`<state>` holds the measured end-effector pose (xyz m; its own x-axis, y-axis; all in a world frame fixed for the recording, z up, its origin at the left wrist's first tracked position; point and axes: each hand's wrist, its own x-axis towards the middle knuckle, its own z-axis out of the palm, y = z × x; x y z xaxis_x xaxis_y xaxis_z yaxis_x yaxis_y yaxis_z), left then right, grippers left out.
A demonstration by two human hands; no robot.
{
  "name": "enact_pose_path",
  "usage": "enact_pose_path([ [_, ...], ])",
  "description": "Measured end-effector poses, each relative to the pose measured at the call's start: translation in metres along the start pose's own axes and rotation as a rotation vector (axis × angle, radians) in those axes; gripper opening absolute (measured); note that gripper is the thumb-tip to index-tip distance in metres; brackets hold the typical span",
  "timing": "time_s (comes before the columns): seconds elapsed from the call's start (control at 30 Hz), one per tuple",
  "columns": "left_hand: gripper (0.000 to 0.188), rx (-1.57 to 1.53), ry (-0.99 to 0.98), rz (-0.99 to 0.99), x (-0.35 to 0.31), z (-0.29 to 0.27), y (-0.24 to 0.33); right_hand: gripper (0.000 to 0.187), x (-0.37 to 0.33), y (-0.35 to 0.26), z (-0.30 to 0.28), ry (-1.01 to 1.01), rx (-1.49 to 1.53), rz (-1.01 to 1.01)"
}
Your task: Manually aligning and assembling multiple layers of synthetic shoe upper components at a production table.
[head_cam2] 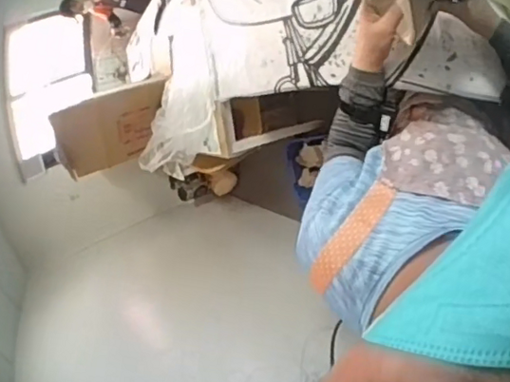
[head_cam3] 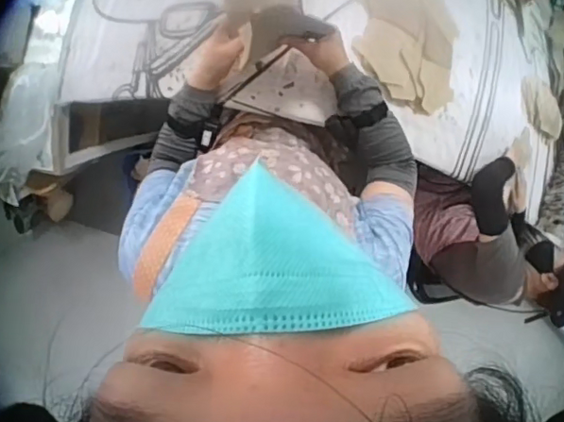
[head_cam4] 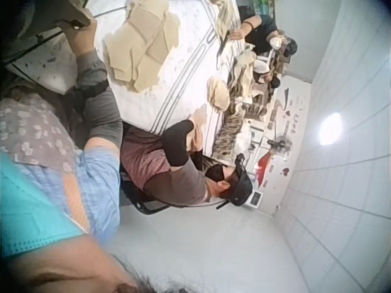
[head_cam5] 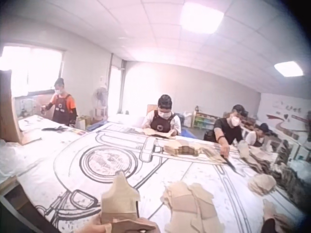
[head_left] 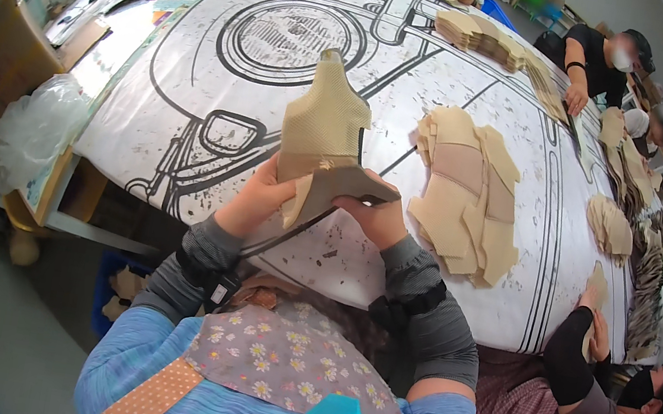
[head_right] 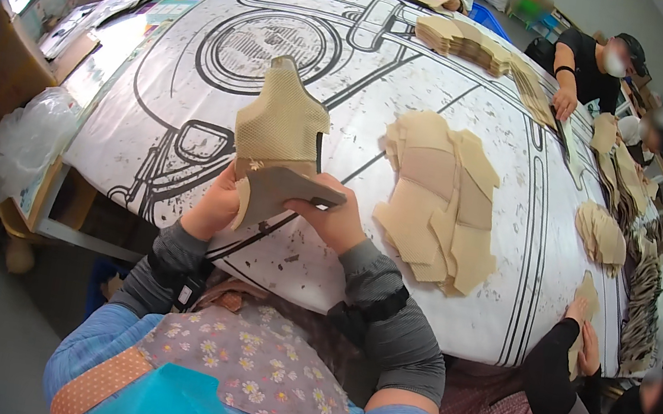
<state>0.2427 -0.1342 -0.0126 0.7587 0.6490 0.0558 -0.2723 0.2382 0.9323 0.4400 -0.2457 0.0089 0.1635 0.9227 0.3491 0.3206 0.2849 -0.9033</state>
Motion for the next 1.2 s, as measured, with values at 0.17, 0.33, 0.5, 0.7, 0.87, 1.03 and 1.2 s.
enact_pose_path([
  [0.17,0.049,-0.006,0.035,0.009,-0.001,0.018,0.016,0.028,0.002,0.024,-0.006,-0.028,-0.024,-0.303],
  [0.33,0.046,-0.465,0.086,-0.294,0.0,0.003,0.015,0.024,0.0,0.011,0.003,0.077,-0.058,-0.272],
  [0.5,0.05,-0.724,-0.09,-0.422,0.005,-0.012,0.003,0.033,0.001,0.001,-0.006,0.141,-0.32,-0.422],
  [0.7,0.062,-0.538,-0.127,-0.22,0.002,0.005,0.019,0.041,0.002,-0.008,-0.009,0.072,-0.505,-0.535],
  [0.87,0.067,-0.472,-0.191,-0.188,-0.003,0.011,0.026,0.043,-0.005,-0.001,-0.005,0.06,-0.506,-0.49],
  [1.03,0.067,-0.505,-0.046,-0.097,-0.004,0.014,0.023,0.077,0.004,0.018,-0.003,0.43,-0.522,-0.269],
  [1.2,0.065,-0.582,0.017,0.012,0.002,0.001,0.009,0.073,0.011,0.057,-0.006,0.0,-0.399,0.02],
])
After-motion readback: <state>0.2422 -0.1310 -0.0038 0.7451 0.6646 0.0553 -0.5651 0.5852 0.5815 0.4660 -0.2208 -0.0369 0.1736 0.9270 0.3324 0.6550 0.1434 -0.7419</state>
